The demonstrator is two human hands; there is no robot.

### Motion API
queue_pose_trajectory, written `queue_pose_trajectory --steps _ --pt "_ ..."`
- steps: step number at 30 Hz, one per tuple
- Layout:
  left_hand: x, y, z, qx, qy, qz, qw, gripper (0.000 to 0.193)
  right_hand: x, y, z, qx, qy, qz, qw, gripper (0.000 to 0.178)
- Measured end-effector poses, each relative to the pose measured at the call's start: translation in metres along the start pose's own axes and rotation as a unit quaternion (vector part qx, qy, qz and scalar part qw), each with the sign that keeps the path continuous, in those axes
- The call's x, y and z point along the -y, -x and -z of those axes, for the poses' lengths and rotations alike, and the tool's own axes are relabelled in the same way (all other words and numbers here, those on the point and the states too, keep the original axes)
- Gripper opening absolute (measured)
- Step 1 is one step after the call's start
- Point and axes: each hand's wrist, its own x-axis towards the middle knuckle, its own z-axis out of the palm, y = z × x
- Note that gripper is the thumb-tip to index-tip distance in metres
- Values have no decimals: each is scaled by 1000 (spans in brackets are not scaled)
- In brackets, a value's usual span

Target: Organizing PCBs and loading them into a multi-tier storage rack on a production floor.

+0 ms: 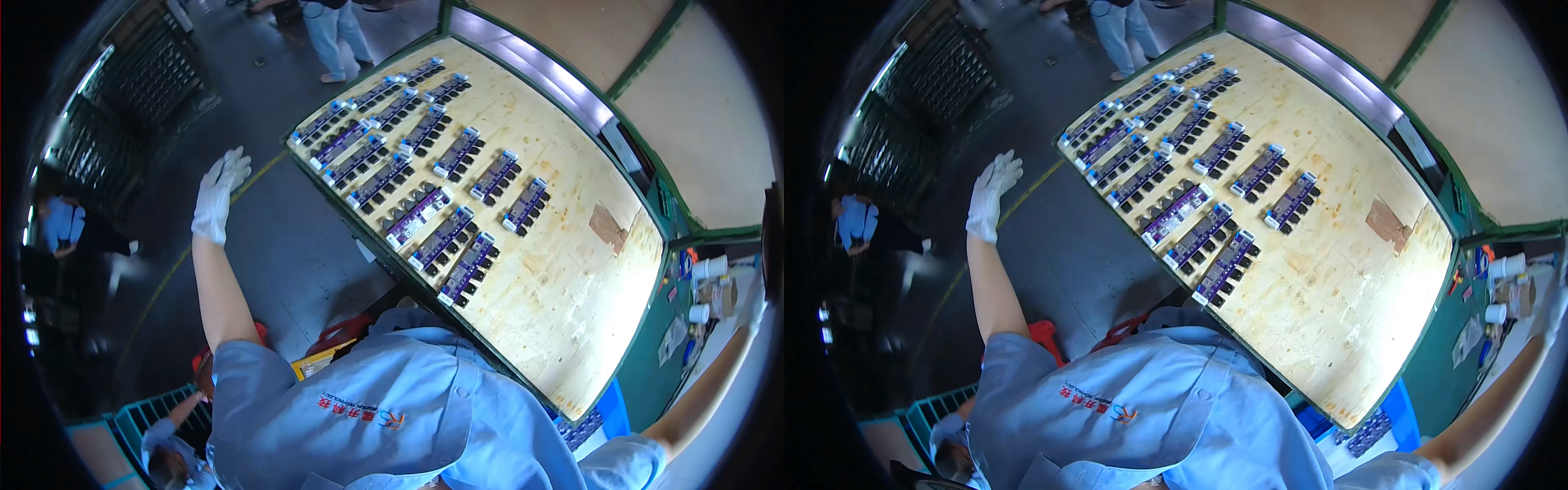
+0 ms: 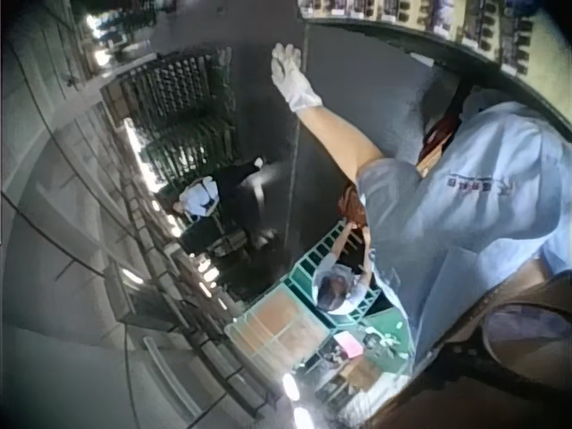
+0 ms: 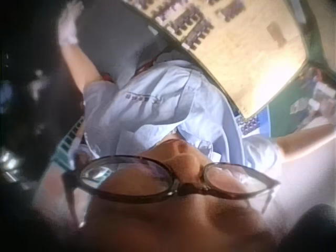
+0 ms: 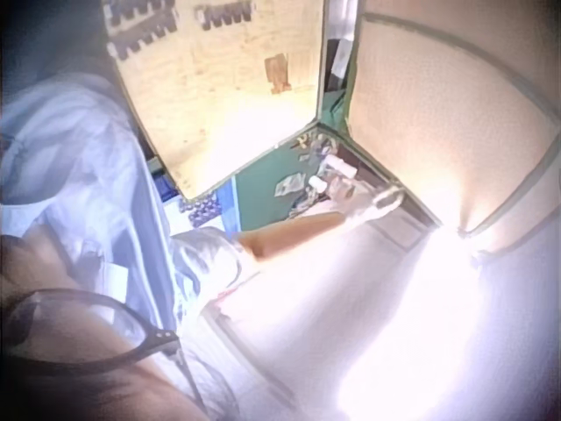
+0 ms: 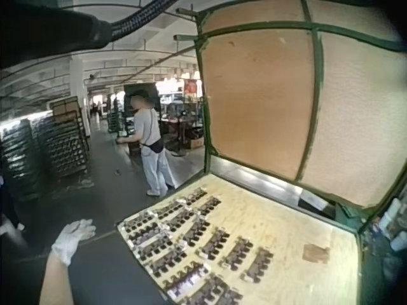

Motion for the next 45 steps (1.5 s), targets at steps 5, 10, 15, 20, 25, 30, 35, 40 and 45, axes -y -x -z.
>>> queue_pose_trajectory --steps 5,10,15,20,25,30,35,40,45 --pt "-3 -91 -25 49 -146 22 988 63 -15 195 -39 432 101 -30 896 52" --pt "-41 -104 -86 155 -302 35 940 73 46 359 -19 385 84 -248 885 52" --pt "-52 -114 -111 156 -475 -5 866 80 49 408 -26 362 -80 -355 858 57" --pt "-37 -137 -108 144 -429 21 891 87 48 401 -57 239 -312 -500 772 58" --pt "-22 -163 -104 126 -314 20 941 88 6 407 -67 231 -215 -493 811 55" --pt "43 -194 -86 289 46 171 941 82 34 405 -68 211 -132 -493 834 51" --pt "64 -208 -88 263 71 193 942 90 77 384 -67 284 25 -458 842 62" --pt "113 -238 -67 238 58 114 963 86 50 397 -68 275 -7 -436 857 59" --pt "61 -200 -92 277 86 178 940 88 36 391 -74 303 21 -434 848 69"
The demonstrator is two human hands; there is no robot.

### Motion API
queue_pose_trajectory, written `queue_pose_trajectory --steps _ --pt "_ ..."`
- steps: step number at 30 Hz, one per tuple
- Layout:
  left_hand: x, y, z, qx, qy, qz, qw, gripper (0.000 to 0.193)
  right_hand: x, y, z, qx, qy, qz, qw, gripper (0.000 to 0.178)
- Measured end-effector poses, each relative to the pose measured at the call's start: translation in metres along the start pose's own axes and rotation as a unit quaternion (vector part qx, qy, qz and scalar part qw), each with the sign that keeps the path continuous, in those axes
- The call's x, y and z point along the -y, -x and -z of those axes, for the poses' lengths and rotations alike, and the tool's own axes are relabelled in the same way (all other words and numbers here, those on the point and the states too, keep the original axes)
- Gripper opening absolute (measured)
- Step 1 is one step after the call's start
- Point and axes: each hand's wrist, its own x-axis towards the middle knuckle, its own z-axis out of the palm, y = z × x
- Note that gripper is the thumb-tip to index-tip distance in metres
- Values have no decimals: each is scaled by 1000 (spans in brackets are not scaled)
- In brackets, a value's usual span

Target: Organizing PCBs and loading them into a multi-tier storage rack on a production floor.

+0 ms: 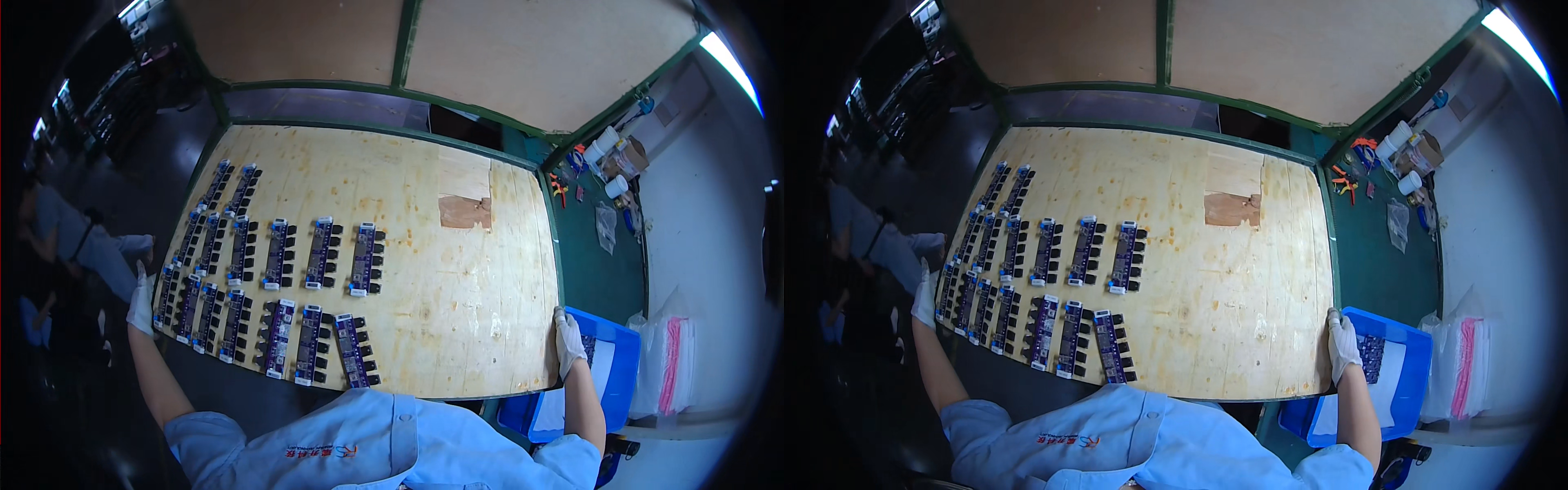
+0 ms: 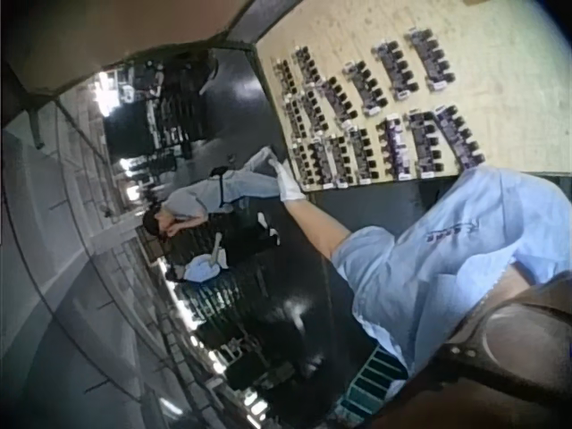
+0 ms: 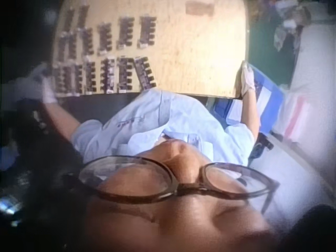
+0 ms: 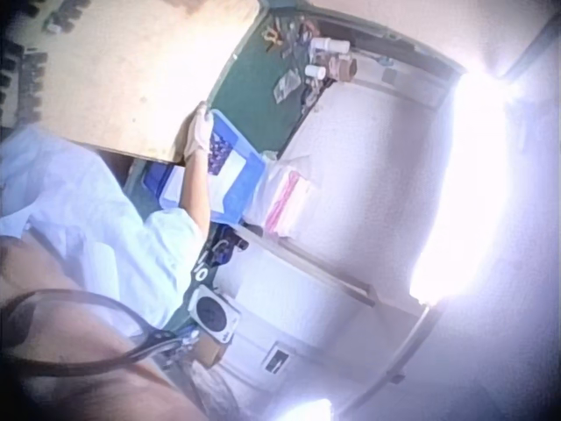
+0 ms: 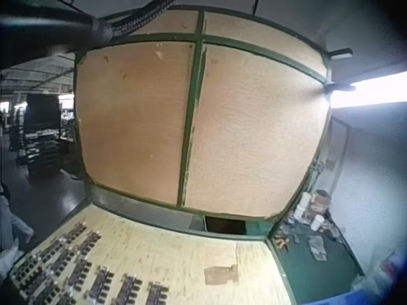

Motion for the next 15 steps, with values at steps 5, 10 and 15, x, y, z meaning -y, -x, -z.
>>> queue_pose_trajectory --steps 5,10,15 --pt "6 -11 25 -65 -37 -54 996 81 -6 8 -4 -4 -149 27 988 53" --pt "4 -13 17 -87 -9 -1 996 93 -8 -3 -9 -7 -88 39 995 56" --pt "-11 19 -5 -61 -12 -40 997 97 -1 -6 -12 4 -62 38 997 70"
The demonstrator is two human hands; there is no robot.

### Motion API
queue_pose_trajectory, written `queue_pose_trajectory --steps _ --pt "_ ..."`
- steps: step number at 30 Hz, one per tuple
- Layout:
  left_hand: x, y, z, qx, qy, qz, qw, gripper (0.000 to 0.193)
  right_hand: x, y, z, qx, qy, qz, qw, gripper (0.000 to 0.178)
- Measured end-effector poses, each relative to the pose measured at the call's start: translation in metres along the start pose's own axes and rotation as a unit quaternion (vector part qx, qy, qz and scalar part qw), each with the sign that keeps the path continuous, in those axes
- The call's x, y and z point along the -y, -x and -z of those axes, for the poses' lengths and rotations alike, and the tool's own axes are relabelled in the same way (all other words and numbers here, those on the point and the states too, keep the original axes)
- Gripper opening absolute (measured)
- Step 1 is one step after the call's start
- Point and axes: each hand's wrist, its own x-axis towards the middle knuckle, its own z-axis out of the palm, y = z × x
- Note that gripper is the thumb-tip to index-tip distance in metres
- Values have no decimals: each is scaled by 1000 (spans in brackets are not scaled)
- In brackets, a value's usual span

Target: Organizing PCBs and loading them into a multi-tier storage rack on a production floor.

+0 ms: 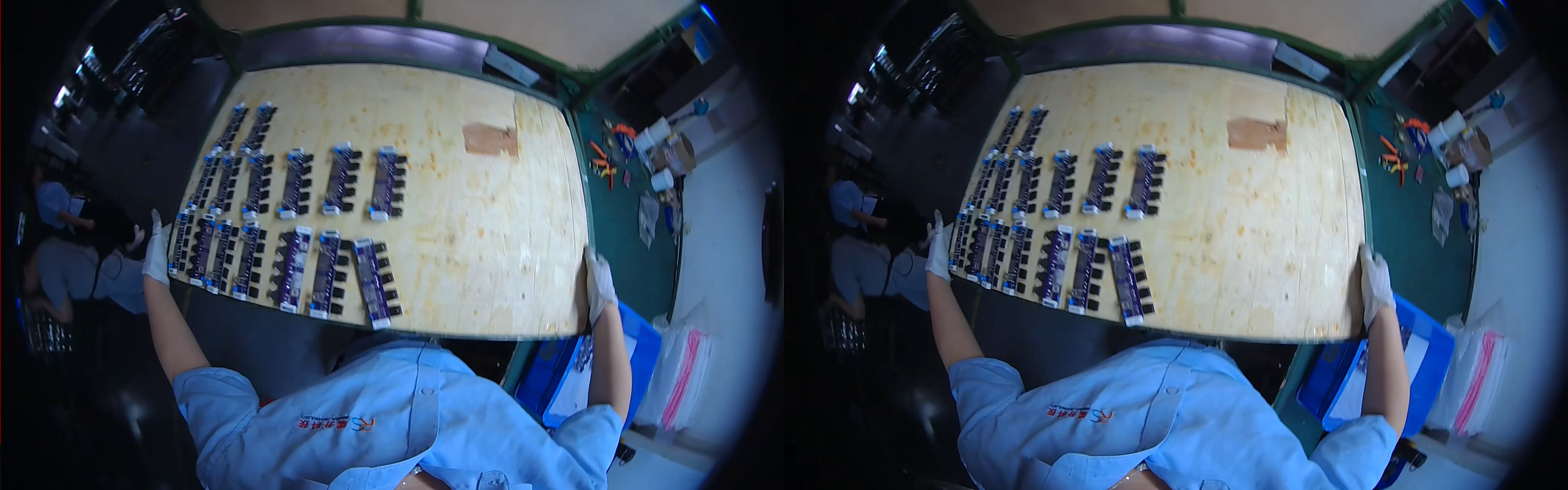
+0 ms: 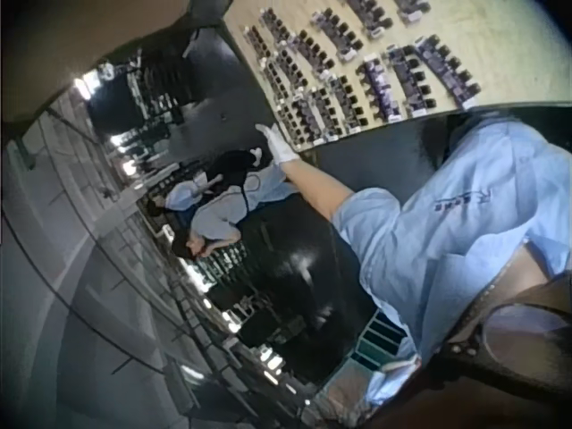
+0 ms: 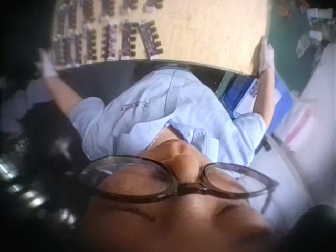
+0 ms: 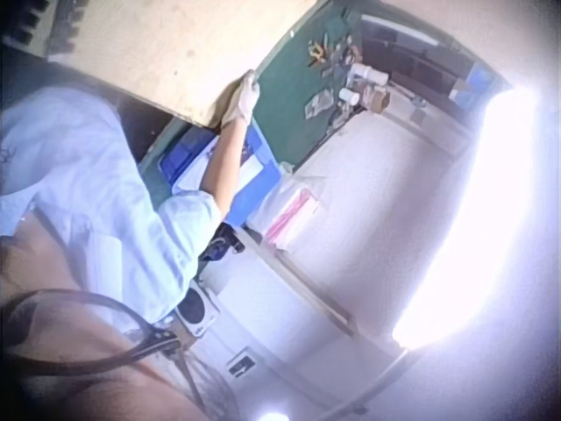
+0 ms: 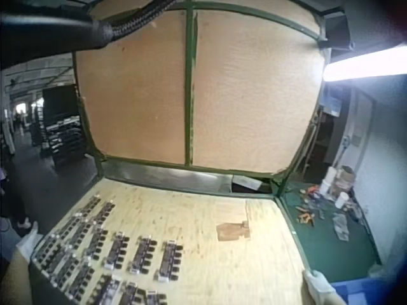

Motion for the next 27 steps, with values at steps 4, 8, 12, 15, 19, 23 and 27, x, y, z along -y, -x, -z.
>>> queue_pose_trajectory --steps 4,8,12,15,19,23,27 --pt "-6 5 -12 77 12 40 996 87 -1 -1 -3 -13 -39 6 999 65" --pt "9 -14 4 -17 -10 -67 998 89 4 -3 -8 -37 -5 22 999 62" --pt "0 -3 3 54 17 24 998 97 1 -4 -6 -36 17 27 999 64" --pt "-6 11 -7 35 -22 17 999 99 8 3 -4 -29 35 10 999 66" --pt "-4 3 -1 29 -26 21 999 101 8 7 -4 -22 52 -16 998 67" --pt "-8 16 -21 -9 -23 43 999 102 6 2 -6 -33 53 -18 998 65" --pt "-9 6 -12 -32 -54 34 997 103 14 7 -1 -2 30 -37 999 64"
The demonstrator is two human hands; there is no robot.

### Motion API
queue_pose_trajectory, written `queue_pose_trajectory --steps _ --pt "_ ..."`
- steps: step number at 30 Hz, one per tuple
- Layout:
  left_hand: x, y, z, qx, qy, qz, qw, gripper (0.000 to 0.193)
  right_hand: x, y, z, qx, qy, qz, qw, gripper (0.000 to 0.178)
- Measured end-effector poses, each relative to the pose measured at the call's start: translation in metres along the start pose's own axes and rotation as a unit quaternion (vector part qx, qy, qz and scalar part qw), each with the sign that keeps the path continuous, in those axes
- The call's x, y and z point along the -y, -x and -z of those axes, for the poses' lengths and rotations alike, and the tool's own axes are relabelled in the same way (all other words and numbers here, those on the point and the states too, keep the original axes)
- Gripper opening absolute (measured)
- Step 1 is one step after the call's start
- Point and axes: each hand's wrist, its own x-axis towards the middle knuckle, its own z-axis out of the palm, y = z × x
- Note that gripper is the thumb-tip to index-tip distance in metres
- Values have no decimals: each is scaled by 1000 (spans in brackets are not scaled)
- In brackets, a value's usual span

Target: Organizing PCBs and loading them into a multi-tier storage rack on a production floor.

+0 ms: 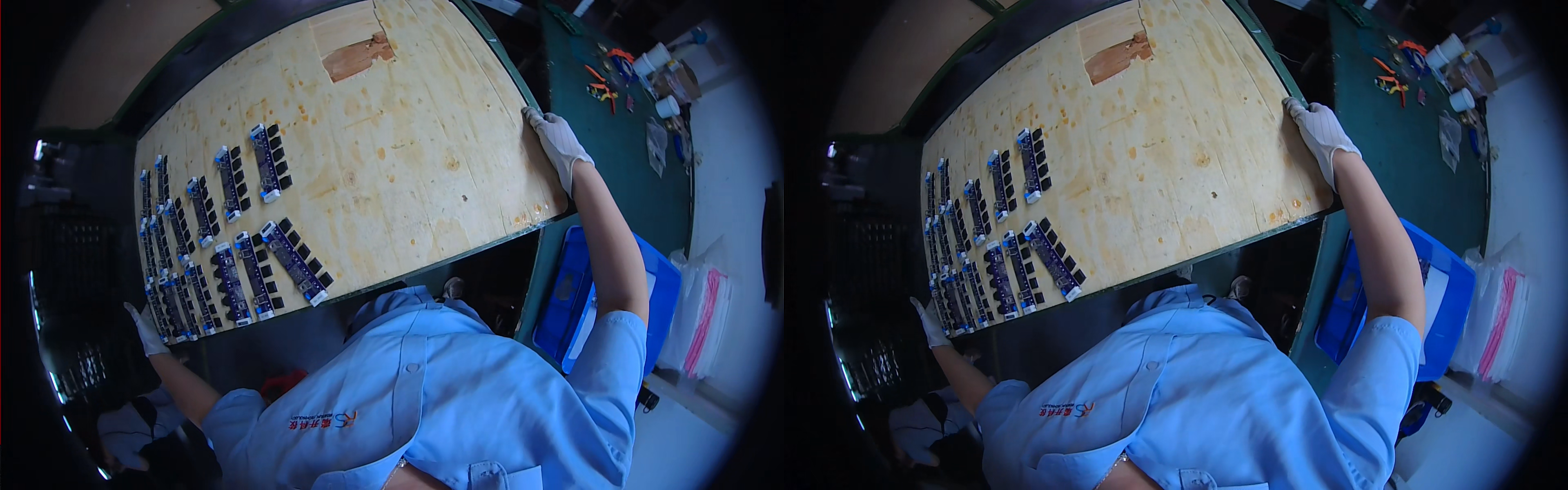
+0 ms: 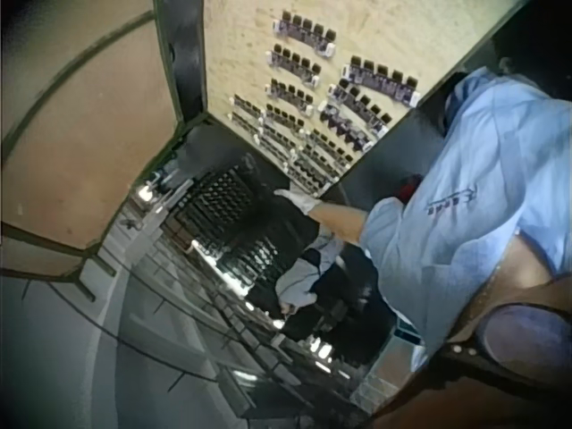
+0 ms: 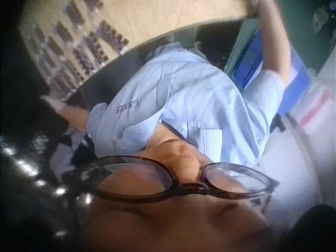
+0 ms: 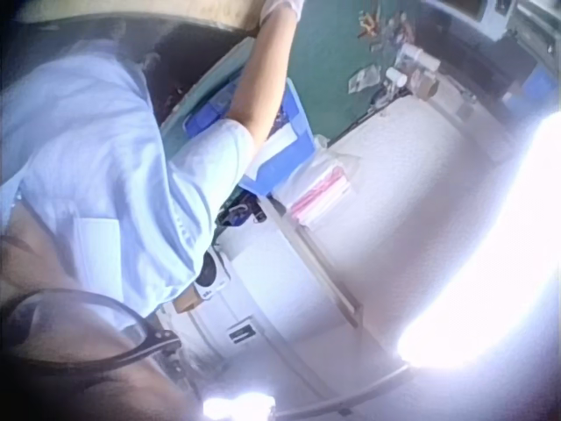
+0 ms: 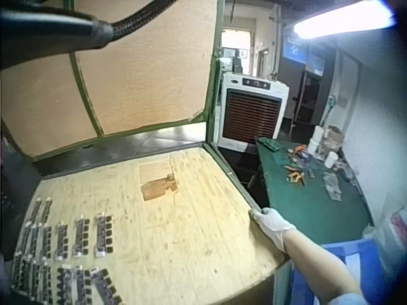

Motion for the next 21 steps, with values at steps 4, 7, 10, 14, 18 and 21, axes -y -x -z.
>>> queue_pose_trajectory --steps 4,7,10,14,18,21 --pt "11 -28 27 55 29 -12 998 104 0 0 -9 -32 -14 7 999 62" --pt "1 -10 5 35 36 -2 999 106 -6 -2 -9 -35 -50 13 998 61" --pt "14 -23 16 89 46 -12 995 107 -17 -15 -16 -35 -59 23 997 64" --pt "5 -4 10 106 15 -13 994 106 -28 -28 -17 -15 -126 26 992 64" --pt "5 -10 4 146 73 -13 987 100 -57 -56 -18 -18 -160 57 985 72" --pt "1 1 2 -49 -64 -80 994 89 -45 -47 -14 -8 -126 62 990 65"
